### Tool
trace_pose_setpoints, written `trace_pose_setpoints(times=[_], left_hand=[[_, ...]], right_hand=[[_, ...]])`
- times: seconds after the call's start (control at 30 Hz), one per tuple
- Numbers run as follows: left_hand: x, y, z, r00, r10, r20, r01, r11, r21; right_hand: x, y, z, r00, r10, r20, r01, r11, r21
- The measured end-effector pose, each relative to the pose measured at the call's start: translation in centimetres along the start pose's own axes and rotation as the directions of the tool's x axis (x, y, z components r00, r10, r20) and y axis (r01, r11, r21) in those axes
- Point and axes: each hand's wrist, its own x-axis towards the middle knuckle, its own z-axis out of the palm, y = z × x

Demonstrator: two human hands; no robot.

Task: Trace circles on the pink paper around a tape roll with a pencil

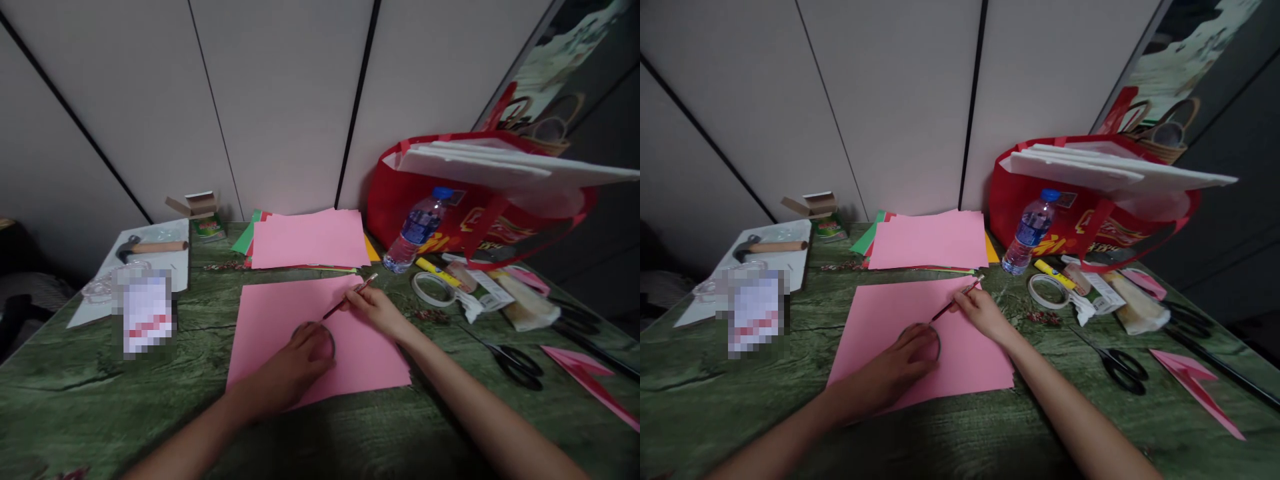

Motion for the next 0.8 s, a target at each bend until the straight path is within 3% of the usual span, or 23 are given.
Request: trace_pose_setpoints(times=[0.4, 0.57, 0.8], left_hand=[[0.4, 0.3, -0.3, 0.999, 0.036, -0.034, -0.035, 0.999, 0.039], [0.7, 0.3, -0.9, 0.996, 0.075, -0.053, -0.076, 0.997, -0.024], [1.5, 0.1, -2.4, 0.999, 0.048, 0.014, -0.045, 0.981, -0.186]], right_hand=[[-6.3, 0.2, -0.5, 0.984, 0.071, -0.162, -0.069, 0.997, 0.020], [-8.5, -0.5, -0.6, 0.973, 0.064, -0.222, -0.048, 0.996, 0.080], [-10.9, -0.5, 0.9, 0.957, 0.074, -0.279, -0.017, 0.980, 0.201]])
